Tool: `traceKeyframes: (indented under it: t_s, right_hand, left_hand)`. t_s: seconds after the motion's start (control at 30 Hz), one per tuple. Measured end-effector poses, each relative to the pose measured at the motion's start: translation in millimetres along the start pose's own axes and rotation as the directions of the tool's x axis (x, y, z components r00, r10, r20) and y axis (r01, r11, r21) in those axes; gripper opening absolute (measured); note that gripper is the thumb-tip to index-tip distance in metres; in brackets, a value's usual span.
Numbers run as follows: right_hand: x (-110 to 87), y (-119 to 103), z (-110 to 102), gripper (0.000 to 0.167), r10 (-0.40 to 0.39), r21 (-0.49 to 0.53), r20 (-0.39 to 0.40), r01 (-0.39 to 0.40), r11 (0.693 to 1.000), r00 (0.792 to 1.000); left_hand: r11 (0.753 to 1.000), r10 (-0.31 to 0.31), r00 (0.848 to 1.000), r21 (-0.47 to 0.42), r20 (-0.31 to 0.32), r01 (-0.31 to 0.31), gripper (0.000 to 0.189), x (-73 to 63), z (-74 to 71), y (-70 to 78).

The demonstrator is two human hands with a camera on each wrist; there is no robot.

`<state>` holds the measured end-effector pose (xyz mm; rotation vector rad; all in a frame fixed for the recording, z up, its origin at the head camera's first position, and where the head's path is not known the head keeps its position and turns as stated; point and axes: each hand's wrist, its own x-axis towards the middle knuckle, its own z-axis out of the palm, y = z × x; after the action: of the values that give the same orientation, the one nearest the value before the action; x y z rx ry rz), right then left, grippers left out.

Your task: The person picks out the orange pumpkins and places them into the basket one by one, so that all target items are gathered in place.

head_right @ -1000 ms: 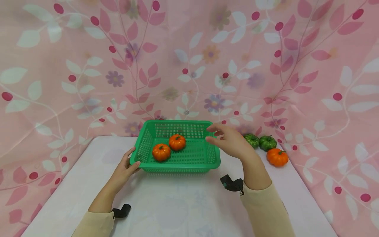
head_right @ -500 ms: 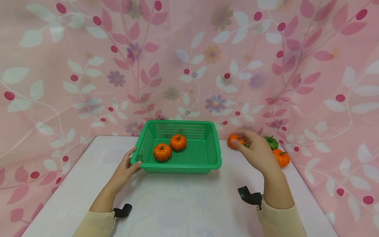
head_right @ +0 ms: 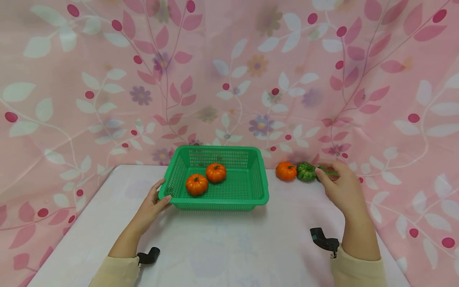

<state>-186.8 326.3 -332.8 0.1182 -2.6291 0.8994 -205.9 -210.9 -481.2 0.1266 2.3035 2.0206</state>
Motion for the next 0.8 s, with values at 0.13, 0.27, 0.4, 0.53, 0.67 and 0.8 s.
traceKeyframes:
  t_s: [0.13,0.27,0.4,0.53,0.67,0.8]
  right_hand:
    - [0.0,17.3,1.0,0.047,0.045,-0.006,-0.051,-0.046,0.999,0.998]
    - [0.8,34.9,4.4,0.048,0.098,-0.022,-0.102,-0.101,0.995,0.990]
    - [1.8,52.7,10.0,0.048,0.153,-0.037,-0.140,-0.160,0.986,0.978]
    - [2.3,68.7,16.1,0.049,0.198,-0.039,-0.162,-0.207,0.978,0.967]
    - [4.0,84.2,21.0,0.052,0.240,-0.023,-0.169,-0.247,0.969,0.956]
    - [7.1,104.3,26.2,0.060,0.304,-0.013,-0.155,-0.310,0.951,0.940]
  left_hand:
    - [1.000,-0.001,1.000,-0.004,0.002,0.001,0.078,-0.4,-0.2,0.4]
    - [1.000,0.004,1.000,-0.002,0.002,-0.004,0.079,-0.4,-0.5,-0.6]
    - [1.000,0.000,1.000,-0.003,-0.001,0.000,0.080,0.1,-0.7,-1.9]
    - [1.000,-0.003,1.000,0.001,-0.009,0.003,0.079,0.3,-0.3,-2.8]
    - [1.000,-0.002,1.000,0.004,-0.010,0.002,0.078,0.8,-0.1,-2.9]
    - [1.000,-0.008,1.000,-0.004,-0.011,0.008,0.077,1.1,0.2,-2.6]
